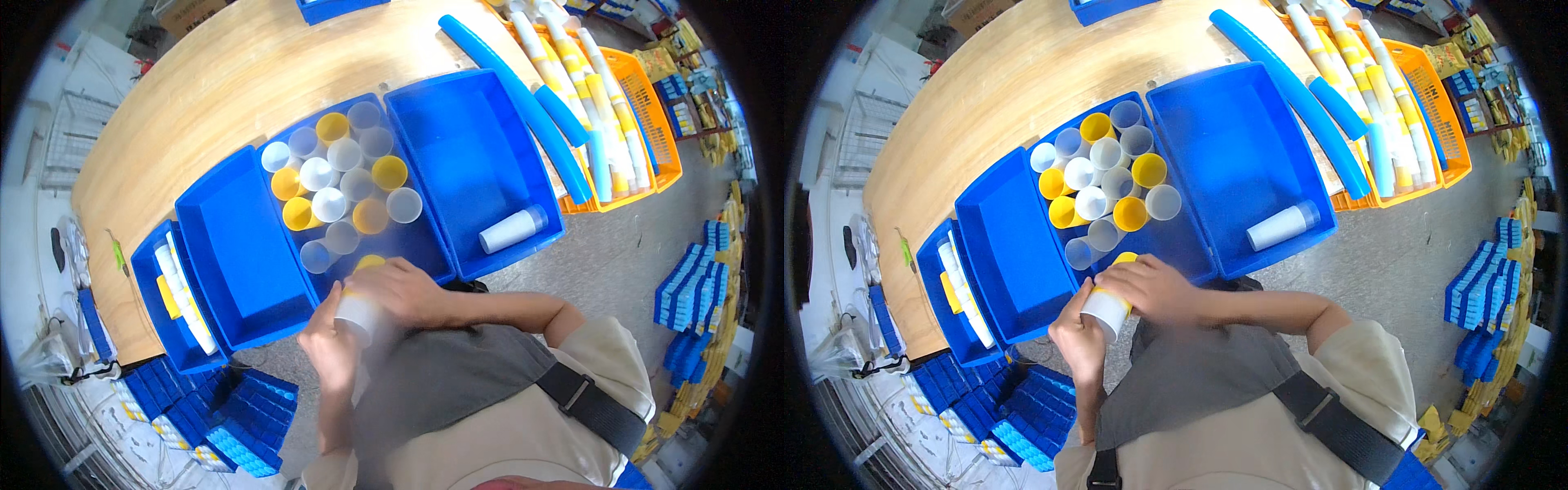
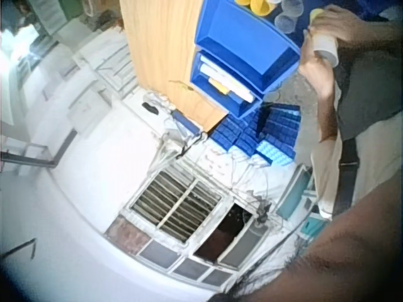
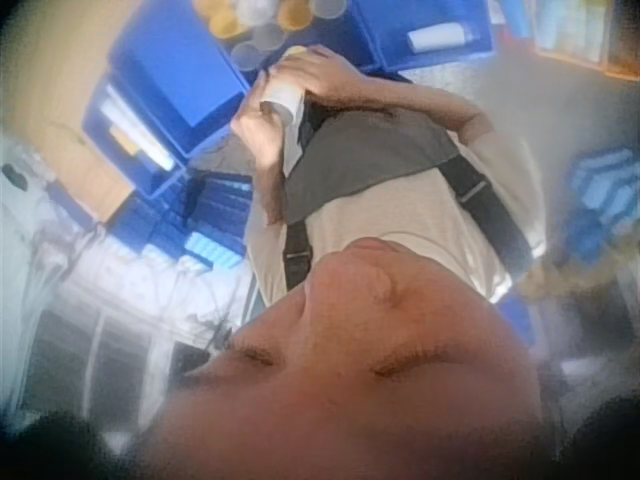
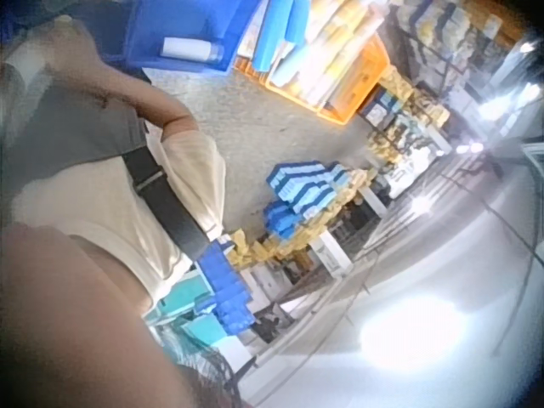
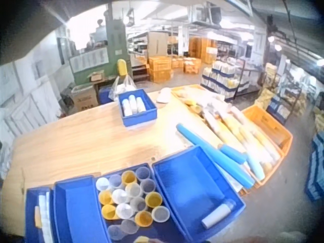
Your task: The person repeatedly picks up blue plastic tubes and stacks them into blue trays on a wooden table. They also handle white and yellow plastic cups, placing them into trays. The person moves between the table and the floor to retrieve and return trays.
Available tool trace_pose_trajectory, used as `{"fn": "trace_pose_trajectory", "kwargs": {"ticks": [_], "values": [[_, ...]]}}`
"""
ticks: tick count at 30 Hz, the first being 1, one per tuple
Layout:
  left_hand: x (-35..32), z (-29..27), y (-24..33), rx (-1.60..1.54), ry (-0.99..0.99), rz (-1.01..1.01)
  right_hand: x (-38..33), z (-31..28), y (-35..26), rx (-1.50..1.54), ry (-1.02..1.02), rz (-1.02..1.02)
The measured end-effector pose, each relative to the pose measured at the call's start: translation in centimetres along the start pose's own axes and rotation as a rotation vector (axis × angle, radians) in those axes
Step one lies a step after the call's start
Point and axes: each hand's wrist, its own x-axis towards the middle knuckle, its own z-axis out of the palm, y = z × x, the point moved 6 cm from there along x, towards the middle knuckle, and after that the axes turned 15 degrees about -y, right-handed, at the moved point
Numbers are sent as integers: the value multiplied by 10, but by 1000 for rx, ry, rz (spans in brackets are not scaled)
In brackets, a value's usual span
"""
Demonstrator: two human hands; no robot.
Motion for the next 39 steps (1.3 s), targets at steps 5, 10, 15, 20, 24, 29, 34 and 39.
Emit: {"fn": "trace_pose_trajectory", "kwargs": {"ticks": [5,10,15,20,24,29,34,39], "values": [[1,44,-34,-245,-148,-250,-30,-5,83,-178,13,234],[35,125,-71,-279,-356,-296,-104,-53,124,-222,-30,347],[37,167,-80,-1080,-176,-422,-201,-62,215,-366,-851,793],[-14,117,20,-261,14,-138,-181,-99,197,-115,-487,690],[-27,132,121,-150,-360,267,-114,-95,111,738,-53,466],[-34,46,85,-150,280,213,-77,-100,27,284,-24,276],[-59,3,15,-340,215,142,-34,-65,-47,-457,-149,-132],[-70,-40,-64,-184,239,-88,-25,-71,-3,-156,148,508]]}}
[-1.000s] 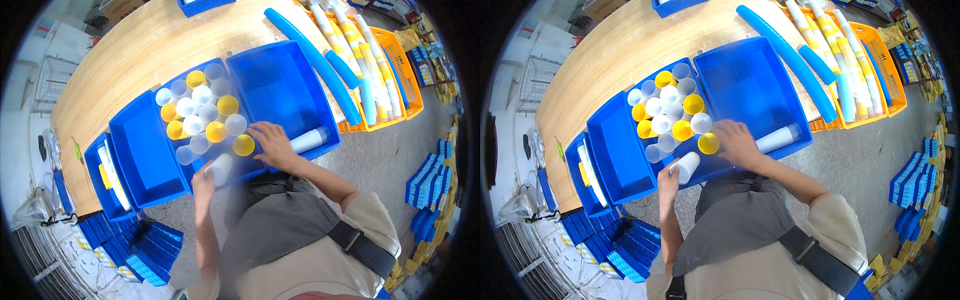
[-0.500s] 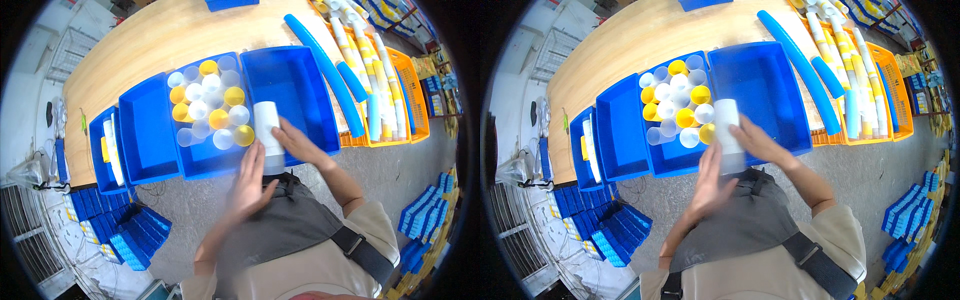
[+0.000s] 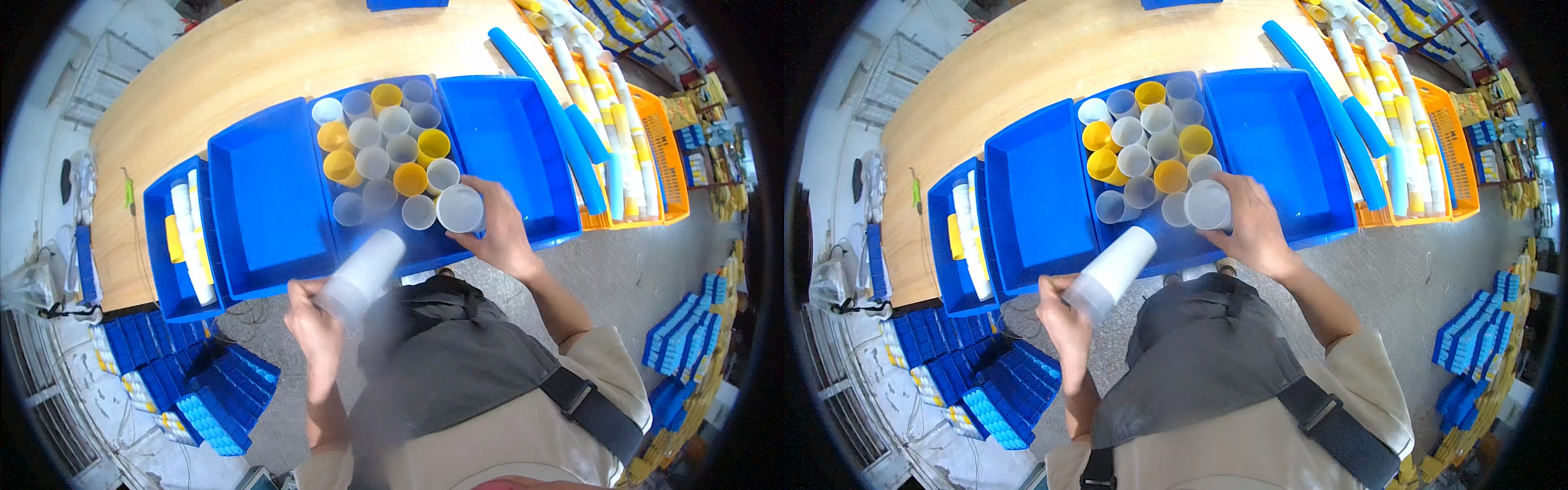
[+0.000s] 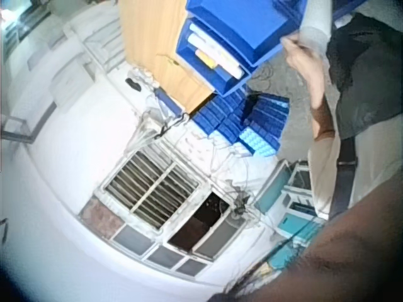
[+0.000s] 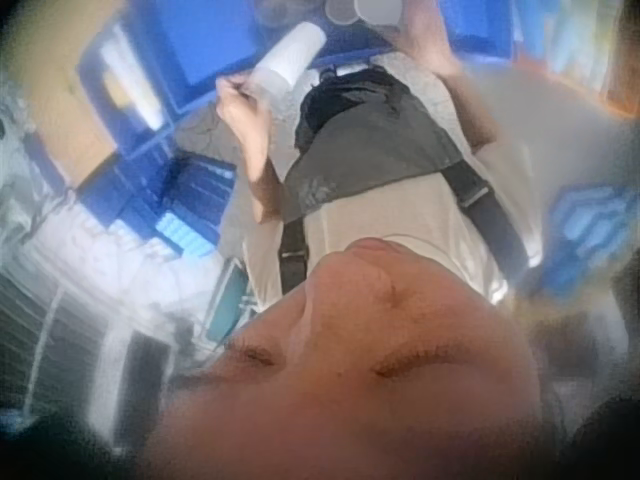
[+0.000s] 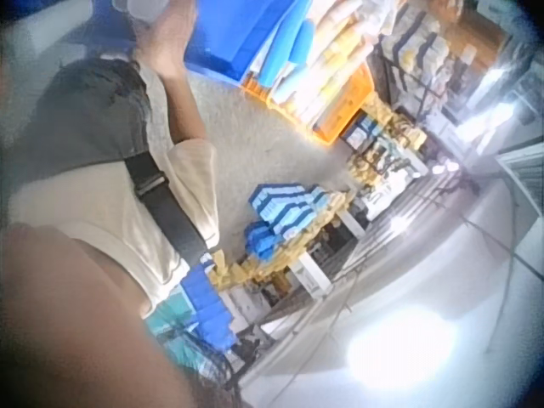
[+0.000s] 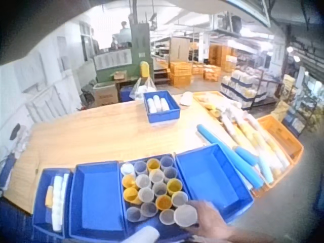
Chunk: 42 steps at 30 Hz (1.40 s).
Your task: The person repeatedly picks up blue plastic tubes and stacks them into blue trays on a wooden table. They also handle white and yellow plastic cups, placing them into trays. The person moves between the table and the floor to retrieve and return trays.
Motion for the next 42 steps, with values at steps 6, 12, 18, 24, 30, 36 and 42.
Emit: {"fn": "trace_pose_trajectory", "kwargs": {"ticks": [6,12,18,24,30,36,42], "values": [[46,15,-35,152,-84,149,24,112,-7,284,-302,-107],[36,-7,-1,40,-113,219,8,104,-83,-26,-82,-469],[25,1,-2,-245,-336,-10,-31,49,1,186,241,31],[43,114,0,32,-485,148,-51,67,60,-3,-82,41],[62,120,1,-47,-401,256,-50,50,29,-81,18,-154],[145,-102,-171,376,296,97,-27,46,-12,-87,222,-191],[194,-223,-428,896,-1,-440,18,89,-84,-127,232,-121]]}}
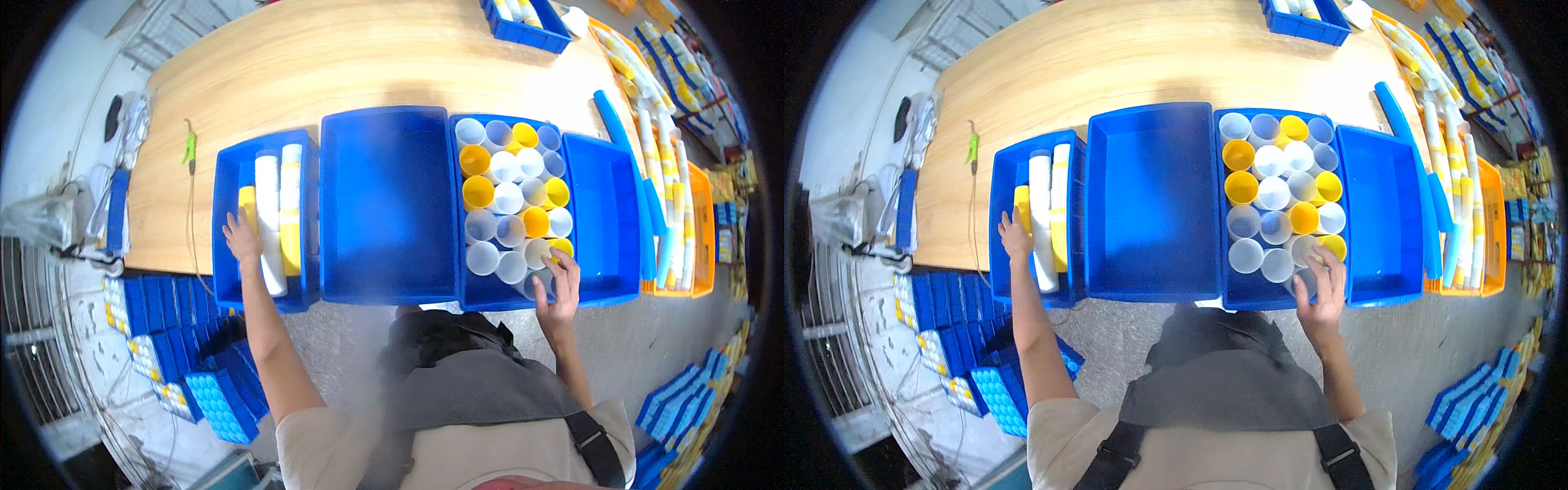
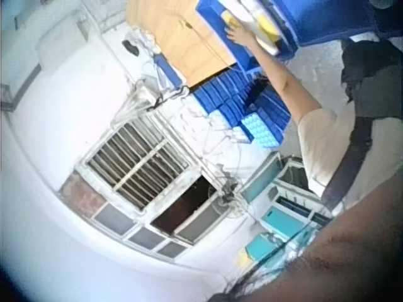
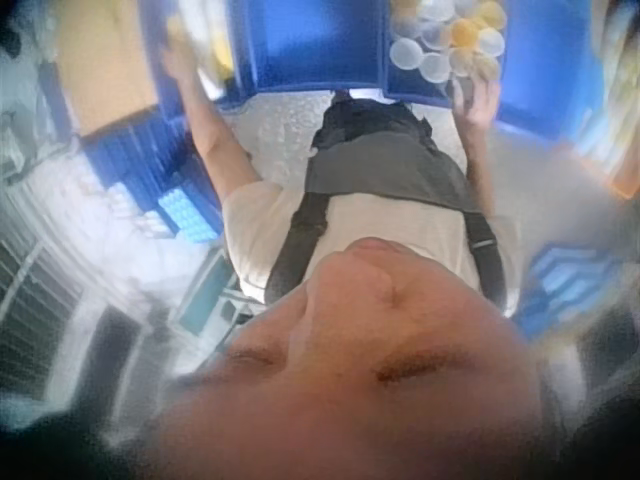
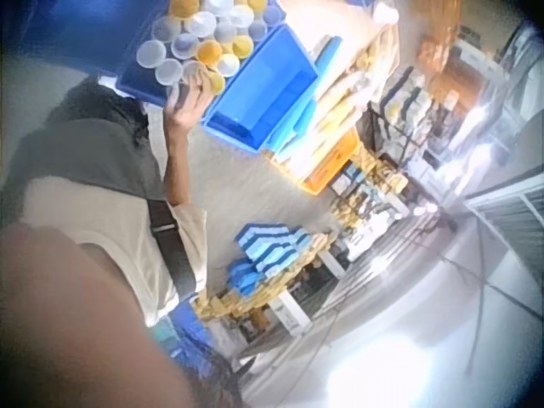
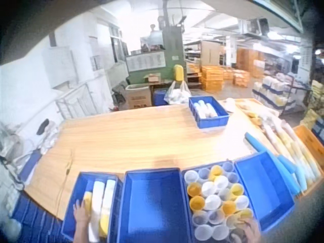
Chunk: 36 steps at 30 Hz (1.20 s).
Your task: The person repeatedly picks up blue plastic tubes and stacks them into blue trays on a wooden table. They also handle white and yellow plastic cups, placing them into trays. The person moves between the table and the floor to retrieve and return trays.
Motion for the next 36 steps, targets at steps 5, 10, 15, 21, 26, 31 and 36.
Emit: {"fn": "trace_pose_trajectory", "kwargs": {"ticks": [5,10,15,21,26,31,36], "values": [[39,3,-44,-656,130,277,29,31,-57,33,-69,-50],[-47,-128,20,-712,491,420,44,36,-120,1,-10,-244],[-185,-161,193,-910,-218,1058,58,51,-174,-387,-180,-403],[-221,-133,271,-1139,-666,1107,5,-9,-31,-201,15,343],[-272,-81,356,-605,-383,1152,-41,45,46,594,-52,412],[-316,-82,387,-422,-63,939,-47,49,50,-13,-299,-27],[-366,-27,336,-807,-783,551,-31,50,44,27,-440,-280]]}}
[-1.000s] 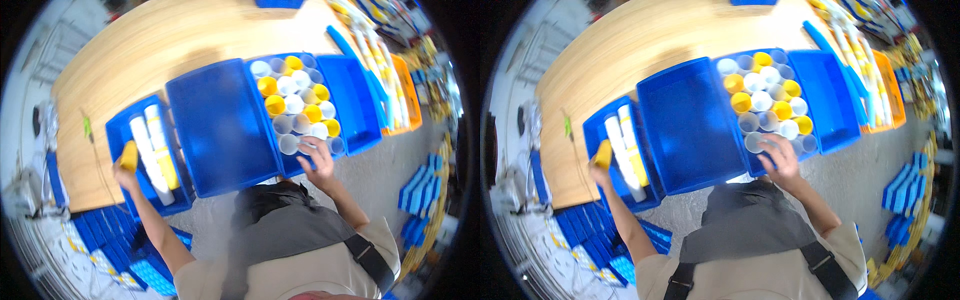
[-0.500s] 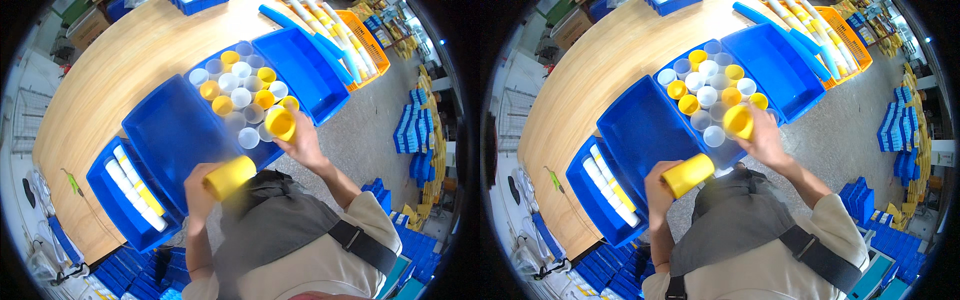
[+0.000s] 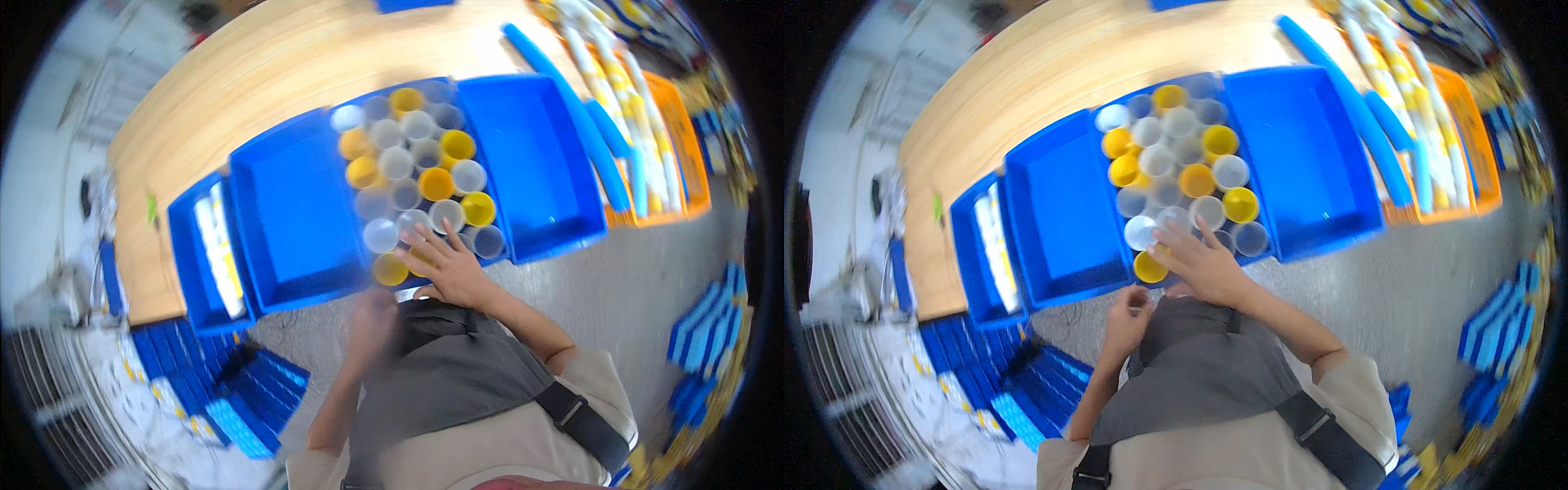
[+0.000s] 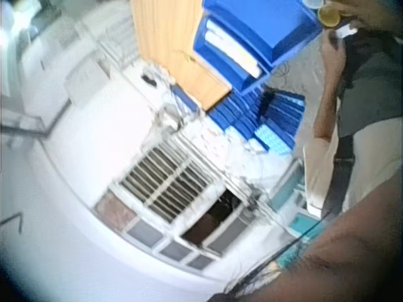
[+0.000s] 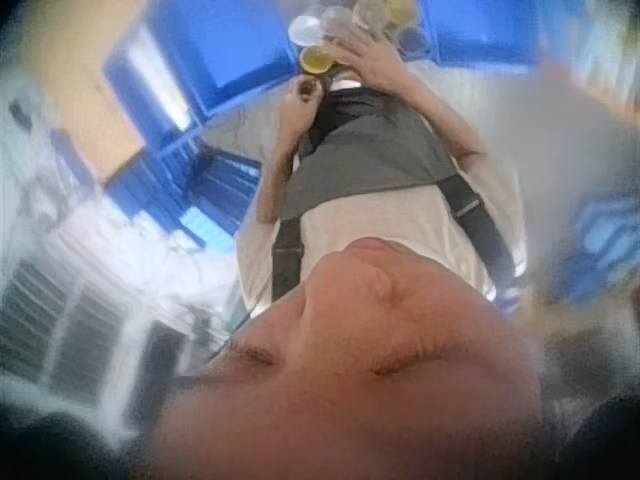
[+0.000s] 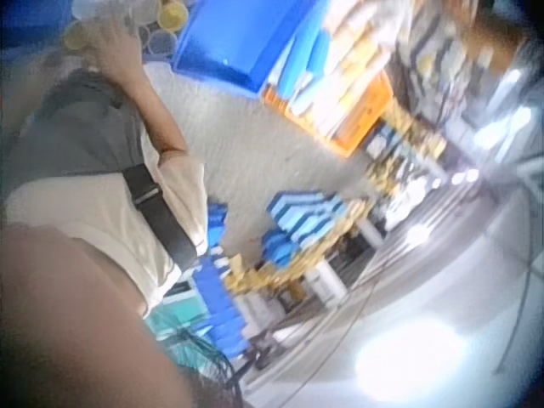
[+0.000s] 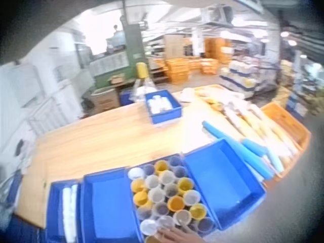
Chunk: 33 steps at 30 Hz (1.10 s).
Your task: The person repeatedly picks up blue plastic tubes and stacks them into blue trays on a wooden table. They also handle white and yellow plastic cups, placing them into trays. The person moves between the table and the floor to retrieve and return trays.
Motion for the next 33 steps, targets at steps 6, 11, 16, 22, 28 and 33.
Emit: {"fn": "trace_pose_trajectory", "kwargs": {"ticks": [6,11,16,22,28,33], "values": [[80,107,-30,-1341,-12,65,33,29,39,470,-120,-122],[112,122,-25,-1433,426,-286,-31,-30,143,114,446,305],[74,87,3,-1470,374,-218,-71,-55,171,560,212,539],[-31,18,6,-1310,376,-61,-69,-107,47,449,570,523],[-188,-98,-107,-1434,718,407,55,-39,-147,619,531,51],[-368,-156,-318,-1691,1056,437,172,71,-354,760,-125,-554]]}}
